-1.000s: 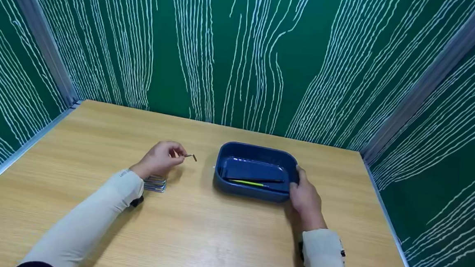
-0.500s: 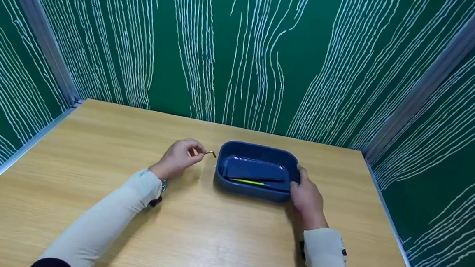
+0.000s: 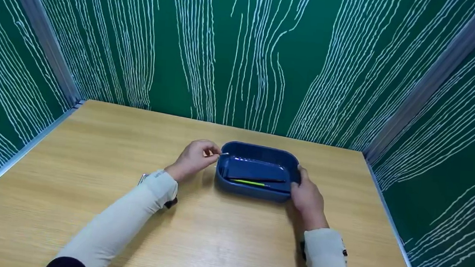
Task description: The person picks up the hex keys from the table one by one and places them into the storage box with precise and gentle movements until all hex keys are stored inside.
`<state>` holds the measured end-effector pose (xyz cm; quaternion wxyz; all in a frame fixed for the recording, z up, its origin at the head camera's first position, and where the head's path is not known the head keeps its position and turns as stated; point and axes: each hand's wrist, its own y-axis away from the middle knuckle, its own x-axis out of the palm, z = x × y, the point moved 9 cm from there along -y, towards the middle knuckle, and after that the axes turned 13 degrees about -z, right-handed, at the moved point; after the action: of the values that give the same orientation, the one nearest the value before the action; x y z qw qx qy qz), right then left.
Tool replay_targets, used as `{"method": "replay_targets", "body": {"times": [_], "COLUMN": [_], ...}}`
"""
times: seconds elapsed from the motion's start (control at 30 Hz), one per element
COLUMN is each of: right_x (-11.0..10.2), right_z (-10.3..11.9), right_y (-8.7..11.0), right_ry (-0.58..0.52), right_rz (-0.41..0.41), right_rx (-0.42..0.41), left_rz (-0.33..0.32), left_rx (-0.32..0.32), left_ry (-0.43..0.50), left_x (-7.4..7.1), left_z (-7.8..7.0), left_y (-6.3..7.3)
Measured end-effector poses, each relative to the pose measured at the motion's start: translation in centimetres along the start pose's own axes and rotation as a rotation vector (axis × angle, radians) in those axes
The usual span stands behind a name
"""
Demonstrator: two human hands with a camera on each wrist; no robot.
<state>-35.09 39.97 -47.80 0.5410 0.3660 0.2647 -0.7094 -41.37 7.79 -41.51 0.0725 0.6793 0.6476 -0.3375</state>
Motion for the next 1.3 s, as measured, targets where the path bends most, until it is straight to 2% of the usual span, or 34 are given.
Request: {"method": "replay_targets", "body": {"times": [0.13, 0.33, 0.57, 0.93, 1.03, 1.17, 1.3], "right_x": [0.0, 0.1, 0.2, 0.3, 0.2, -0.1, -0.1], "right_z": [-0.1, -0.1, -0.1, -0.2, -0.1, 0.1, 0.1], "right_y": [0.0, 0.1, 0.1, 0.3, 0.2, -0.1, -0.3], "right_ry": [-0.001, -0.017, -0.048, -0.074, -0.067, 0.010, 0.043], "right_rz": [-0.009, -0.020, -0.014, -0.009, -0.016, -0.058, -0.066], "right_rx": [-0.005, -0.009, 0.001, 0.021, 0.010, -0.041, -0.052], "left_rz": [0.006, 0.013, 0.046, 0.065, 0.065, 0.077, 0.100], "left_rx": [0.000, 0.038, 0.055, 0.064, 0.058, 0.055, 0.015], "left_ry": [0.005, -0.004, 0.057, 0.047, 0.056, 0.079, 0.079], "left_x": [0.7, 1.7, 2.8, 4.6, 5.0, 5.7, 6.3], "left_z": [-0.5, -1.3, -2.2, -2.9, -2.9, -3.0, -2.9], "left_y": [-0.1, -0.2, 0.0, -0.1, -0.3, -0.5, -0.5]}}
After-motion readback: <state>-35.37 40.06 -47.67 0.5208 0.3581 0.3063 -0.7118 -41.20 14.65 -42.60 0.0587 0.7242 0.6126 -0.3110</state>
